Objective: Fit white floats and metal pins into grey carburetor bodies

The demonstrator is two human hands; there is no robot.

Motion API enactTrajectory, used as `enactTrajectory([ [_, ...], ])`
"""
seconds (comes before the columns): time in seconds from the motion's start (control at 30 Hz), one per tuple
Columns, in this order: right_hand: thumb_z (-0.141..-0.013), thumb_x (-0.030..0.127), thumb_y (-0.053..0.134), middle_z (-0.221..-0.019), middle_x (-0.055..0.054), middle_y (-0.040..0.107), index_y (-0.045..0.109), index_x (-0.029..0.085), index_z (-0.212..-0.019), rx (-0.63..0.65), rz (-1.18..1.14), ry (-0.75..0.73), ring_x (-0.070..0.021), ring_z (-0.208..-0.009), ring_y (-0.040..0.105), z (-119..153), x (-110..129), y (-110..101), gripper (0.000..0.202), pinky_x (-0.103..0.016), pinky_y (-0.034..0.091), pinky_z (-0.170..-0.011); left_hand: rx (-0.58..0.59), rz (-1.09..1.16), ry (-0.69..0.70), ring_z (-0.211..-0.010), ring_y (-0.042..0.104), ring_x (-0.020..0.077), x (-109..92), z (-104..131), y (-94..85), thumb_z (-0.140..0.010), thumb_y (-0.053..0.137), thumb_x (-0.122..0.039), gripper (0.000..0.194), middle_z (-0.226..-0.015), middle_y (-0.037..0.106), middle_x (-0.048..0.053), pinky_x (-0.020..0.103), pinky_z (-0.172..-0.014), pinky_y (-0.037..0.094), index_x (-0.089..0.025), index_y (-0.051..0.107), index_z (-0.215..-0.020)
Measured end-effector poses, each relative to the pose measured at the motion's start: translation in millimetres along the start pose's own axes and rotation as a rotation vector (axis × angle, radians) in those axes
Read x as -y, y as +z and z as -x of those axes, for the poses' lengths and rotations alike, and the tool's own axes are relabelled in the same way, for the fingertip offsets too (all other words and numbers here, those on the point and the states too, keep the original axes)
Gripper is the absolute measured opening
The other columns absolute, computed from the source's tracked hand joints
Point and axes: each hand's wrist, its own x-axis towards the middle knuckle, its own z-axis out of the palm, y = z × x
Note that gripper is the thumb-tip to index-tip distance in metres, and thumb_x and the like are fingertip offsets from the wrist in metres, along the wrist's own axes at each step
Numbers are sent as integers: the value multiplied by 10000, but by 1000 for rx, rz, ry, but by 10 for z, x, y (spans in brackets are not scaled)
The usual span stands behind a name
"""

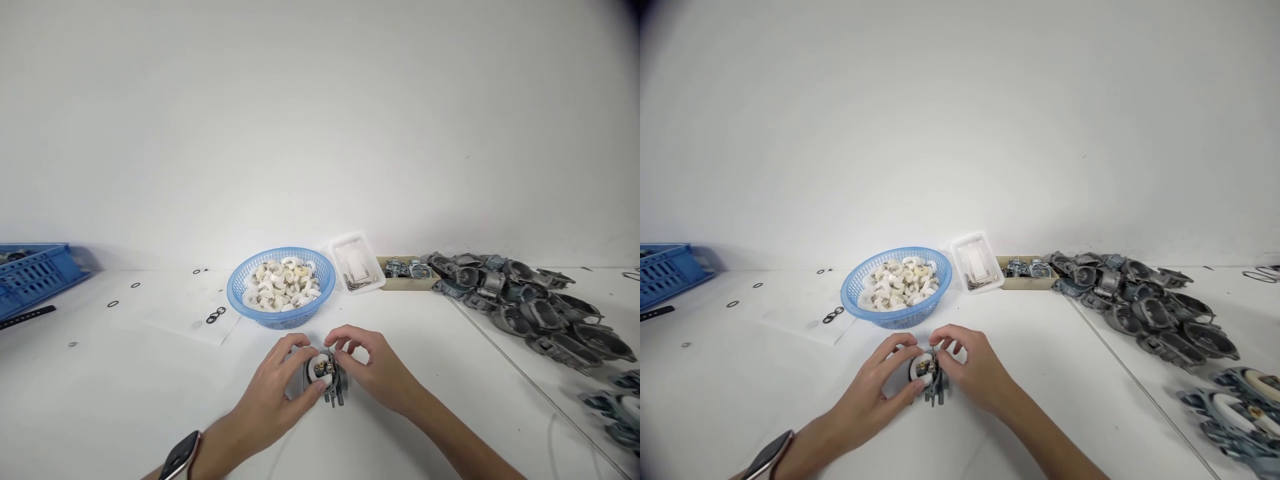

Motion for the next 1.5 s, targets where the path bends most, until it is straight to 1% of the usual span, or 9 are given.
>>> enactTrajectory([
  [0.07, -870, 154, 574, -1065, -3, 743, 714, 286, -1076, 63, 68, -63, -208, -940, 644, 28, 26, -50, 282, -331, 498, -794, -5, 7, -1, -1164, 594, 271, -9, -3, 2, -995, 590, -332, 275, -1314, 534, 125, 444, -989, 573, -260, 603, -1261],
  [0.17, -872, 124, 597, -1103, 21, 729, 681, 304, -1156, 137, 123, -148, -187, -1005, 635, 68, 54, -113, 347, -322, 491, -879, -6, 12, 14, -1165, 593, 268, -22, -11, 0, -992, 595, -315, 267, -1300, 536, 128, 434, -979, 571, -249, 602, -1251],
  [0.3, -862, 113, 635, -1120, 55, 719, 655, 328, -1171, 165, 144, -154, -160, -1020, 633, 87, 77, -154, 377, -290, 483, -905, -1, 21, 24, -1174, 587, 261, -25, -13, 0, -995, 597, -310, 261, -1285, 541, 120, 410, -965, 571, -251, 600, -1250],
  [0.77, -850, 185, 716, -1130, 54, 720, 655, 358, -1208, 156, 171, -87, -182, -971, 603, 90, 66, -167, 402, -318, 476, -919, -32, 38, 76, -1156, 590, 234, -1, 0, 21, -1007, 595, -277, 268, -1271, 549, 99, 365, -961, 555, -263, 573, -1273],
  [0.93, -887, 180, 694, -1101, 57, 726, 595, 404, -1328, 151, 129, -113, -177, -968, 605, 73, 10, -141, 504, -329, 467, -906, -38, 29, 88, -1148, 589, 221, 26, 11, 35, -999, 609, -265, 278, -1266, 549, 82, 355, -953, 541, -272, 562, -1274],
  [1.07, -915, 201, 669, -1067, 48, 730, 598, 387, -1319, 153, 131, -130, -182, -974, 610, 73, -14, -127, 451, -339, 472, -907, -40, 26, 88, -1160, 587, 225, 42, 14, 41, -1004, 608, -279, 278, -1276, 548, 86, 362, -970, 534, -270, 563, -1278],
  [1.23, -892, 205, 686, -1156, 26, 709, 598, 352, -1295, 124, 166, -112, -194, -1034, 618, 91, -22, -119, 438, -350, 488, -931, -54, 18, 90, -1166, 581, 233, 56, 4, 53, -1005, 606, -282, 274, -1283, 545, 97, 375, -975, 534, -262, 564, -1275],
  [1.37, -903, 177, 665, -1061, 47, 716, 574, 366, -1314, 149, 161, -156, -180, -1008, 628, 93, -36, -114, 461, -349, 486, -935, -61, 4, 107, -1157, 581, 238, 55, -7, 57, -1009, 603, -287, 279, -1271, 548, 100, 386, -964, 539, -259, 556, -1282],
  [1.5, -910, 166, 658, -1044, 51, 718, 566, 374, -1338, 149, 168, -180, -176, -1001, 627, 91, -19, -118, 484, -346, 488, -927, -66, -1, 105, -1155, 583, 244, 44, -4, 54, -1017, 591, -304, 276, -1271, 552, 106, 392, -951, 546, -259, 558, -1287],
])
